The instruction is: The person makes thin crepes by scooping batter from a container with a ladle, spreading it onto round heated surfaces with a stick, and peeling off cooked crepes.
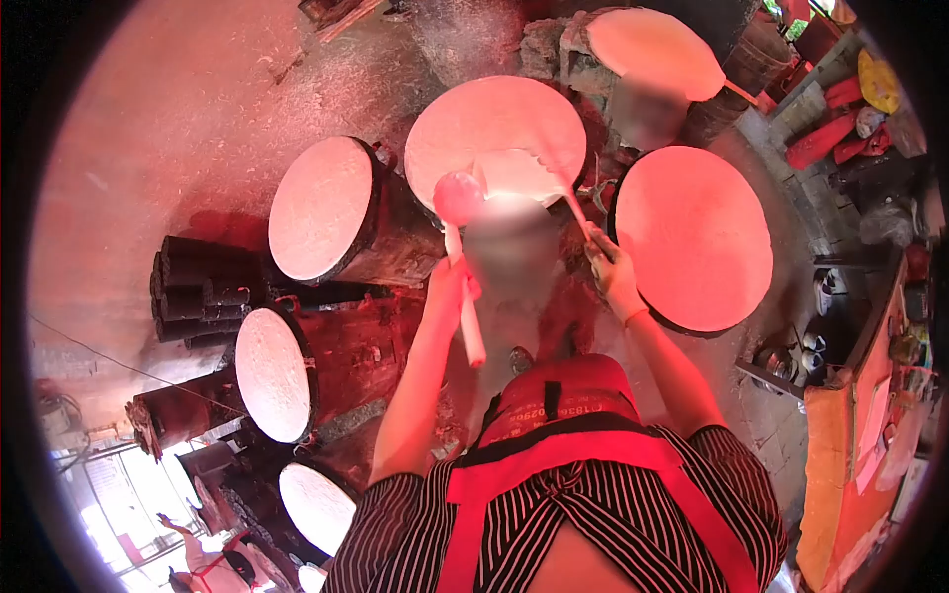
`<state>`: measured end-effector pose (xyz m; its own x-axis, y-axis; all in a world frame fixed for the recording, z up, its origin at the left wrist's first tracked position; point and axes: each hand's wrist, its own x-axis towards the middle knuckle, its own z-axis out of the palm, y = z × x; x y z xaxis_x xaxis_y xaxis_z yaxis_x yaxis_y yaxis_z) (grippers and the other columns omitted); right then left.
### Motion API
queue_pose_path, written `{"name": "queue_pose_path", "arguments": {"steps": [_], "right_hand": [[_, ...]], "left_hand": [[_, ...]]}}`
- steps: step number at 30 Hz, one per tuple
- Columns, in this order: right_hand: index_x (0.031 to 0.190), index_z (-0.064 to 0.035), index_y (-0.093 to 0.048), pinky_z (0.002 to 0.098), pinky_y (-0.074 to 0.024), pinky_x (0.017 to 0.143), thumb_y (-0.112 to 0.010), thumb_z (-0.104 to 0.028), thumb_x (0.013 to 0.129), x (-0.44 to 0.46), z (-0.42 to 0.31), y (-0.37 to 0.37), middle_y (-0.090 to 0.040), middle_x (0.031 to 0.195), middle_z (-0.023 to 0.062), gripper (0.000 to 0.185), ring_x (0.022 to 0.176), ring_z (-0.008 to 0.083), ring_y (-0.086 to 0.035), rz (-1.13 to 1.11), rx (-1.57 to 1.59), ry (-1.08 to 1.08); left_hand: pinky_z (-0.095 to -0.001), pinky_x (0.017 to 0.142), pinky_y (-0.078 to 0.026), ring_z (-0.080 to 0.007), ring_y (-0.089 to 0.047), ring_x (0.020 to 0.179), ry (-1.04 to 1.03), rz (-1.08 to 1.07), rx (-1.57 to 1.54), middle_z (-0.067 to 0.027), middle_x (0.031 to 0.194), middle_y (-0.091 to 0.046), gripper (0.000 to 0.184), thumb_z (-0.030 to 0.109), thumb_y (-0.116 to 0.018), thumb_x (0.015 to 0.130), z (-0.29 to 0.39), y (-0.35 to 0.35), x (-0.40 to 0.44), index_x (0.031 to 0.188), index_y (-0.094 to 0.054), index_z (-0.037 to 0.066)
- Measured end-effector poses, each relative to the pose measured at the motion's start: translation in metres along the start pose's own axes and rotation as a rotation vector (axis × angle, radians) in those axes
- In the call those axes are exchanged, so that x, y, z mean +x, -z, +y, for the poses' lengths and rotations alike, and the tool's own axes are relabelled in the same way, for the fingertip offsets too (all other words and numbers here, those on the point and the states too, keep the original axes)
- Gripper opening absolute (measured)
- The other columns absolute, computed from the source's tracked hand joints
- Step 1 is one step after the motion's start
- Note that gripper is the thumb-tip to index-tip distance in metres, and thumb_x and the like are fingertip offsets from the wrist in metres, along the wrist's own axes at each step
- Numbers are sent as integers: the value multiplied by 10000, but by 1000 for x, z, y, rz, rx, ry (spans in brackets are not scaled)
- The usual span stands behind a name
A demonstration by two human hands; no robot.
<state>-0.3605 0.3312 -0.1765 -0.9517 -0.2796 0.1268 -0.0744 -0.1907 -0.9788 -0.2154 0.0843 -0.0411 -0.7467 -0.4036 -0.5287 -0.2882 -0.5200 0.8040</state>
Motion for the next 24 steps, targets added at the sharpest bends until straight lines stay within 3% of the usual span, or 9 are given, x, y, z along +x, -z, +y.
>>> {"name": "queue_pose_path", "arguments": {"steps": [4,7,12,15,17,18,19,21,24], "right_hand": [[1270,-263,-641,246,-255,395,-611,-196,969,-14,-57,-40,-391,565,-94,310,432,49,-326,34,80,-833],[1288,-294,-629,246,-236,397,-588,-227,979,-28,-45,-62,-361,552,-78,319,415,62,-288,-140,265,-873],[1366,-204,-568,248,-252,408,-500,-42,930,-17,-113,-55,-464,639,-40,470,473,69,-359,-289,162,-641],[1241,-184,-614,259,-342,409,-501,-166,965,14,-114,-41,-529,682,-48,299,482,80,-444,56,5,-615],[1330,-80,-590,224,-446,608,-526,-255,1011,-1,-28,-36,-680,1140,56,370,721,47,-555,-74,-327,-53],[1301,-38,-603,196,-453,826,-538,-225,1004,-35,-40,-51,-677,1160,71,357,927,50,-574,-82,-396,-70],[1326,-8,-565,225,-420,950,-558,-158,988,-55,-5,-56,-661,1217,87,370,1071,69,-538,-56,482,-503],[1337,-17,-562,209,-426,920,-567,-102,976,-109,-31,-65,-656,1192,54,371,1034,60,-541,-288,-361,-152],[1360,-28,-547,196,-426,899,-566,-79,971,-105,-24,-44,-647,1118,0,392,999,55,-542,-133,-69,-259]], "left_hand": [[-284,457,-413,-151,-479,540,17,5,-21,-56,755,-482,81,61,-528,933,3,-44,27,939,-452,34],[-289,473,-407,-161,-483,534,104,-58,-183,-37,706,-489,47,23,-537,899,-45,-24,83,879,-498,7],[-226,425,-341,-83,-427,515,-150,-365,54,-1,695,-472,103,64,-550,937,58,3,-28,994,-550,-22],[-158,369,-276,-29,-372,504,397,-467,-627,17,690,-427,162,-1,-500,960,62,35,-63,1121,-510,11],[-158,335,-242,-32,-351,489,518,-340,-570,26,672,-386,157,23,-526,967,66,47,-68,1117,-481,10],[-159,338,-249,-33,-351,479,533,-321,-543,23,669,-396,110,28,-535,961,71,52,-69,1050,-469,24],[-159,338,-249,-33,-351,479,526,-330,-543,23,669,-396,110,28,-535,961,72,56,-68,1050,-469,24],[-159,341,-252,-33,-355,477,535,-229,-446,23,662,-398,84,34,-537,958,62,68,-76,990,-459,35],[-158,342,-255,-38,-363,476,610,-194,-378,21,657,-398,93,32,-533,958,47,92,-85,946,-442,48]]}}
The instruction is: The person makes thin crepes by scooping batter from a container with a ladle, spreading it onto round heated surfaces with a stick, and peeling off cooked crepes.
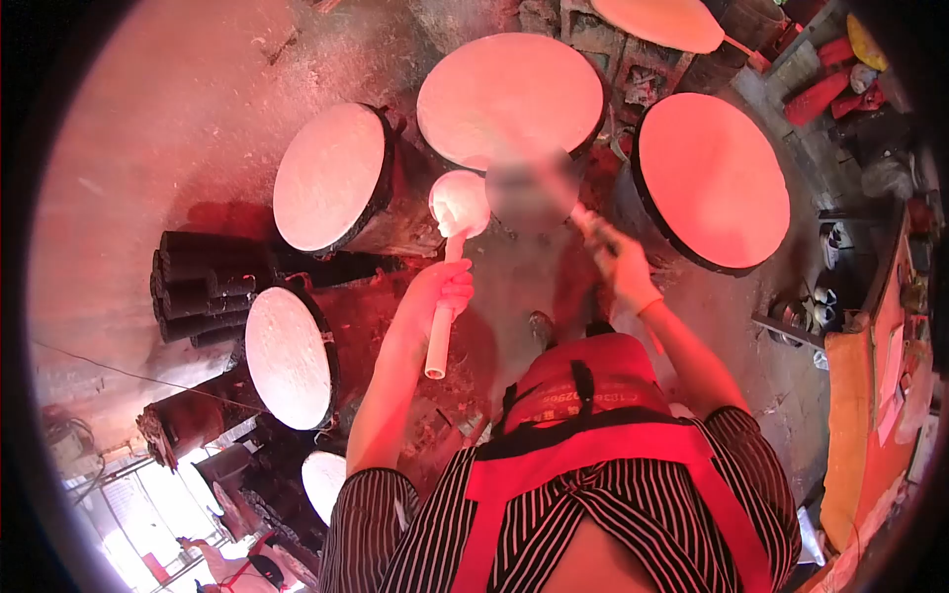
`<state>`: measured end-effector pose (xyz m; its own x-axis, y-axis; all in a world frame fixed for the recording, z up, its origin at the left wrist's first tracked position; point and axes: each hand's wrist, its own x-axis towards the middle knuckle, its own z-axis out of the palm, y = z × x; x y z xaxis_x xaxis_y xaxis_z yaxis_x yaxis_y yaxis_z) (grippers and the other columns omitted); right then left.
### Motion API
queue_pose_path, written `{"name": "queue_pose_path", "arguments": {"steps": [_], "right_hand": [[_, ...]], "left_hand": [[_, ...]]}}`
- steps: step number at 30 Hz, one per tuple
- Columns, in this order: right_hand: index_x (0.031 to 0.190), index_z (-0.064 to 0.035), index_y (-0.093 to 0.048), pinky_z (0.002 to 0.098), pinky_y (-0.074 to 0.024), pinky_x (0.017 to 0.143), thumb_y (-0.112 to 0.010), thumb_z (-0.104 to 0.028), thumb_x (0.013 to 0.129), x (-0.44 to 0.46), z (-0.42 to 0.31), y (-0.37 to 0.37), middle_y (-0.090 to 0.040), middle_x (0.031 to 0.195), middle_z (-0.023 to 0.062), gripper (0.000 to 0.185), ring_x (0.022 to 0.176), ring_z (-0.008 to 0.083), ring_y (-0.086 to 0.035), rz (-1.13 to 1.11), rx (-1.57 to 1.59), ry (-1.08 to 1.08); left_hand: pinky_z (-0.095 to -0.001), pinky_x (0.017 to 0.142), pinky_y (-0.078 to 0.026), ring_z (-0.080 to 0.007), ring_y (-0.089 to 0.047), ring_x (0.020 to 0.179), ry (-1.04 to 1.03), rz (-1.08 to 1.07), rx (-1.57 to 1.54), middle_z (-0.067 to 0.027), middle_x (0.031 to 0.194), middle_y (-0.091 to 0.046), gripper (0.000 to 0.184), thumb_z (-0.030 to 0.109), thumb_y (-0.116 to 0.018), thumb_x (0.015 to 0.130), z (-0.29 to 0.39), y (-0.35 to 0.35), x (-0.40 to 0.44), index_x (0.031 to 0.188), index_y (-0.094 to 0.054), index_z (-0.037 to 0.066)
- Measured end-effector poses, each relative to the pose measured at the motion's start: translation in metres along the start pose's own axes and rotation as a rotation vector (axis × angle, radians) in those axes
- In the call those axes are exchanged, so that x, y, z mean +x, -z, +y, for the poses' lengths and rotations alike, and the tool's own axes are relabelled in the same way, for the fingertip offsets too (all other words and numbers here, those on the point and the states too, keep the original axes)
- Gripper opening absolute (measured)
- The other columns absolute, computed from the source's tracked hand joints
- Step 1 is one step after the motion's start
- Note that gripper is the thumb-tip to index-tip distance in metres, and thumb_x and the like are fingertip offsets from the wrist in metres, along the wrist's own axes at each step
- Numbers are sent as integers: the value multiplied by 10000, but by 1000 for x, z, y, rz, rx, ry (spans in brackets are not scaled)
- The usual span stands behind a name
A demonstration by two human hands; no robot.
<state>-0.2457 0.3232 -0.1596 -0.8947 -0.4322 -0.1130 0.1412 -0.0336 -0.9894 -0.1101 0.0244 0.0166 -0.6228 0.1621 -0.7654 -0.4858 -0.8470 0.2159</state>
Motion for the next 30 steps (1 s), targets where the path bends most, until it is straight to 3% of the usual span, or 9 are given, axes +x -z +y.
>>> {"name": "queue_pose_path", "arguments": {"steps": [3,6,9,11,13,14,16,20,30], "right_hand": [[1395,-57,-521,200,-423,885,-523,-38,959,-6,-56,-7,-624,1146,-24,436,1005,62,-541,232,-194,-96],[1412,-138,-522,280,-484,824,-556,-41,925,-42,23,-7,-704,1124,46,497,956,93,-609,31,-272,-52],[1425,-145,-500,303,-495,828,-623,-28,832,-58,-66,5,-674,1189,146,617,998,220,-676,-271,-865,-172],[1430,-137,-488,310,-505,822,-653,-69,813,-36,-71,58,-671,1083,172,642,955,228,-675,-160,-349,-109],[1406,-102,-505,279,-507,709,-679,-63,795,7,-92,129,-620,870,47,637,723,128,-577,93,-517,-117],[1290,-93,-595,287,-493,666,-658,-95,814,45,-61,174,-630,824,25,480,620,139,-551,184,-42,168],[1115,-84,-656,306,-490,661,-623,-132,845,78,-169,255,-614,774,20,276,601,132,-536,160,-475,-364],[1076,-65,-653,426,-492,798,-553,-321,930,176,-146,439,-681,964,188,311,923,383,-649,269,-984,55],[1136,-173,-667,439,-503,822,-570,-359,914,328,-99,475,-689,1032,145,306,965,365,-644,-20,-1105,124]], "left_hand": [[-163,337,-261,-41,-368,475,63,-40,-143,24,654,-398,90,40,-527,964,-18,12,-13,946,-439,51],[-171,332,-271,-48,-365,466,127,-55,-291,15,655,-393,80,56,-495,986,-37,3,-24,938,-432,54],[-186,335,-280,-64,-362,468,205,-118,-416,0,653,-378,96,74,-443,1017,-64,-14,-27,928,-414,51],[-209,343,-288,-85,-364,479,264,-197,-663,-10,662,-369,109,94,-404,1036,-83,-26,-20,942,-408,39],[-219,347,-290,-94,-367,486,237,-198,-656,-17,674,-371,115,105,-387,1043,-107,-47,-9,961,-412,28],[-230,351,-293,-103,-369,493,173,-184,-660,-24,687,-373,129,116,-371,1051,-121,-59,-5,980,-417,17],[-228,356,-297,-105,-372,499,90,-142,-638,-30,703,-382,134,118,-361,1054,-146,-87,7,1007,-424,10],[-218,379,-317,-102,-378,519,-95,-91,-701,-44,737,-402,187,117,-365,1056,-199,-143,27,1124,-447,-37],[-252,460,-391,-133,-411,593,-223,-189,-978,-73,818,-399,338,139,-313,1067,-264,-275,31,1296,-381,-100]]}}
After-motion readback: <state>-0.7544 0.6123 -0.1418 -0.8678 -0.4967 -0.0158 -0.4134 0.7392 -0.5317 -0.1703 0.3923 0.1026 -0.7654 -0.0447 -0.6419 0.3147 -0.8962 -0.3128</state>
